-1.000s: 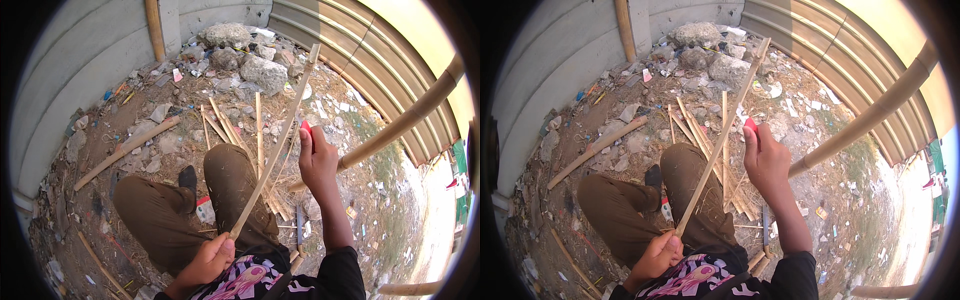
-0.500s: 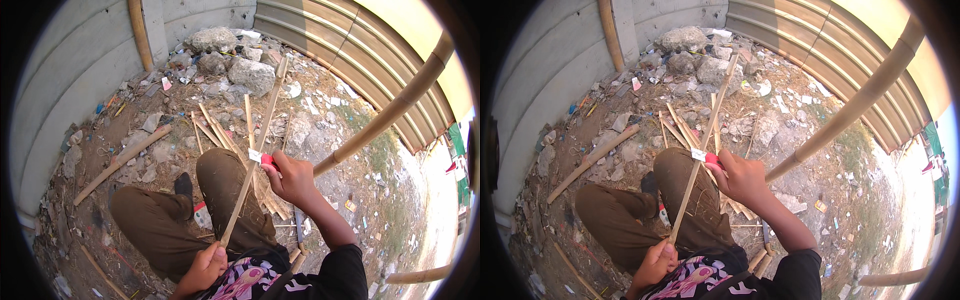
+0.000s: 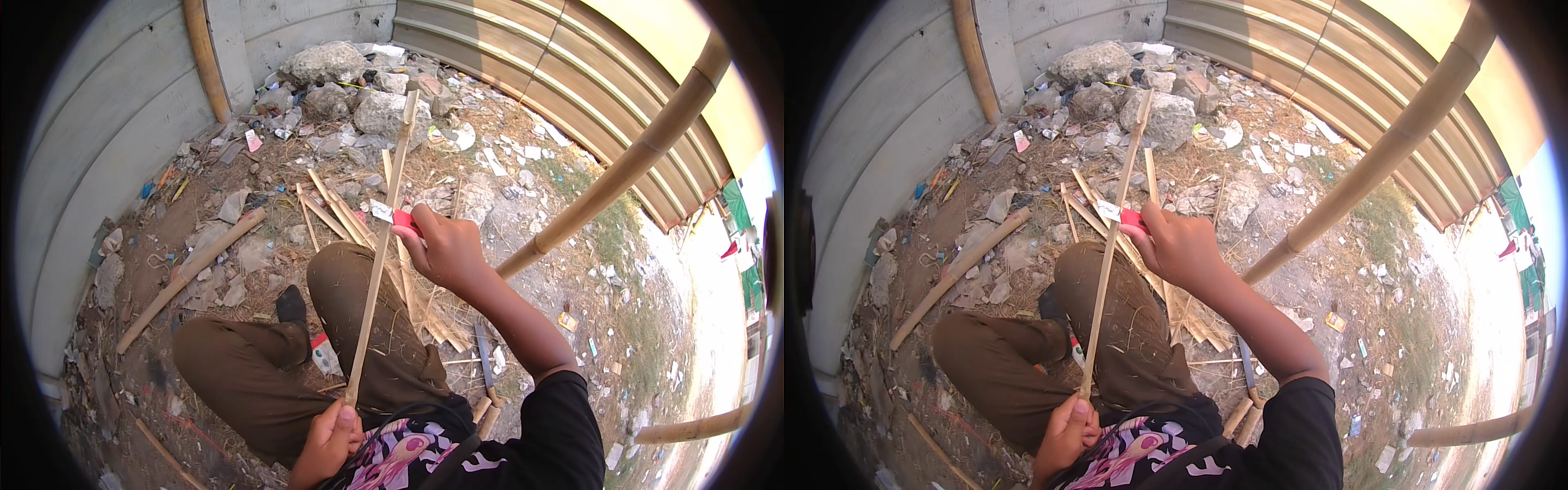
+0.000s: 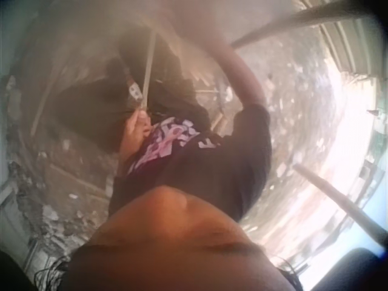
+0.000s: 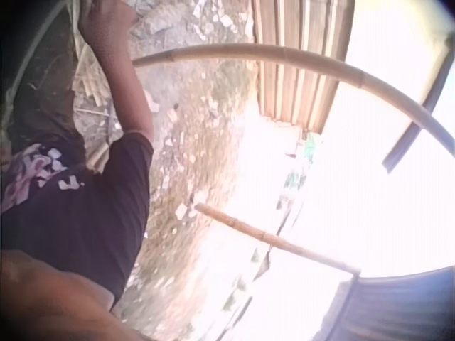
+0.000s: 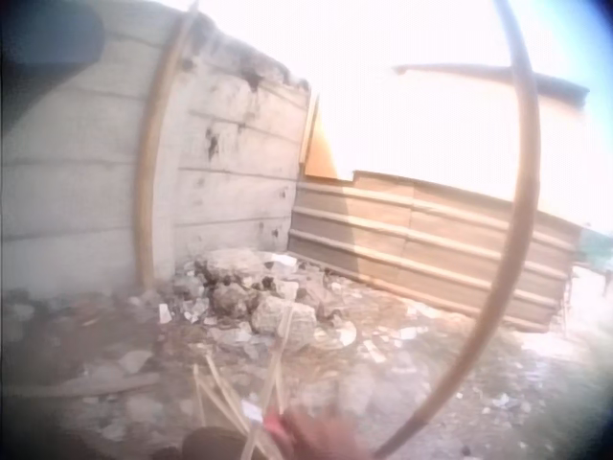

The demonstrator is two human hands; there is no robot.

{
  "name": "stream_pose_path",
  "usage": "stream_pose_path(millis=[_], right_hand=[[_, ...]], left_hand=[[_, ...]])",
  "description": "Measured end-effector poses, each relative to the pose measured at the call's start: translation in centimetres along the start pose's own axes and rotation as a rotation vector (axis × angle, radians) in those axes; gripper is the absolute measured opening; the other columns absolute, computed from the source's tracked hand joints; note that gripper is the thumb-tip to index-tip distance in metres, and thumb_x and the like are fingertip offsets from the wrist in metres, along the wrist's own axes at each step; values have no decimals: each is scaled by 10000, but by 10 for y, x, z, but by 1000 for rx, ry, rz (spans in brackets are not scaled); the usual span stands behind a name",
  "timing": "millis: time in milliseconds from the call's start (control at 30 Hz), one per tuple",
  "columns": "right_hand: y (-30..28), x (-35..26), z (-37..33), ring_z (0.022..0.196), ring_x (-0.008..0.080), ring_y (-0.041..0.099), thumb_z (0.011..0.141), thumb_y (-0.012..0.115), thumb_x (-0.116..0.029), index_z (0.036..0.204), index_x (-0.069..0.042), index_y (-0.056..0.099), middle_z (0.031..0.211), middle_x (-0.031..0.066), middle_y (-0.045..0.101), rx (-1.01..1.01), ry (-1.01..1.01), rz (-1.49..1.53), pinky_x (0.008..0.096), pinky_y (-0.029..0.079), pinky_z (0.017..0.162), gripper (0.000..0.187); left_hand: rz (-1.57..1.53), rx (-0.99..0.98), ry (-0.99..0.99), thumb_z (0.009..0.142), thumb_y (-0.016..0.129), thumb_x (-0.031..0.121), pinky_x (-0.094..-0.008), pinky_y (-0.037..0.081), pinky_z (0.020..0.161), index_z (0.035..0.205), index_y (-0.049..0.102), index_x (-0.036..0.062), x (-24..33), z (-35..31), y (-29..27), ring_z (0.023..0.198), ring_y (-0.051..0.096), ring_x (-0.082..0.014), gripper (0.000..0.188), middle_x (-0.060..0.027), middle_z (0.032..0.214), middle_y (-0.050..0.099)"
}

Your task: The person sits on the ground and uses a red utility knife to shave and split a long bamboo stick. They then switch to a black knife to continue shaving the bamboo, creating thin strips.

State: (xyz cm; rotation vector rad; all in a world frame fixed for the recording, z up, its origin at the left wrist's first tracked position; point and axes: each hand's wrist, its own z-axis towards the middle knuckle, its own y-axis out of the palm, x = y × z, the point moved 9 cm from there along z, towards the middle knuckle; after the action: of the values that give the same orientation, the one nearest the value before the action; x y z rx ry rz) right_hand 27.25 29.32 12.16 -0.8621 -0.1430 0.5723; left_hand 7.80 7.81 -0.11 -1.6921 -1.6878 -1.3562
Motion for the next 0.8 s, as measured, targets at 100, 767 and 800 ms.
stream_pose_path(millis=[100, 767, 800], right_hand=[[6, -39, -20, 421, 218, 563, 973, 628, -436, 810, -111, 550, 560, 27, 555, -76, -238, 61, 347, 411, 383, 372], [23, 37, -3, 480, 342, 609, 1051, 467, -348, 949, -49, 498, 664, 144, 637, -152, 196, -12, 450, 459, 439, 317], [28, 18, -13, 475, 327, 605, 1037, 484, -326, 941, -57, 497, 657, 136, 623, -192, 135, 30, 440, 457, 435, 286]], left_hand=[[-35, 4, -20, 1099, 416, 368, -225, 268, 518, 868, 390, 73, -9, 0, -5, 583, 314, -63, 376, -2, 664, 373], [25, -49, -116, 1092, 420, 418, -234, 375, 554, 900, 427, 89, -38, -20, -30, 604, 391, -67, 381, 13, 701, 408], [44, -55, -118, 1093, 418, 415, -234, 376, 553, 900, 427, 88, -37, -19, -29, 605, 399, -69, 380, 12, 700, 409]])
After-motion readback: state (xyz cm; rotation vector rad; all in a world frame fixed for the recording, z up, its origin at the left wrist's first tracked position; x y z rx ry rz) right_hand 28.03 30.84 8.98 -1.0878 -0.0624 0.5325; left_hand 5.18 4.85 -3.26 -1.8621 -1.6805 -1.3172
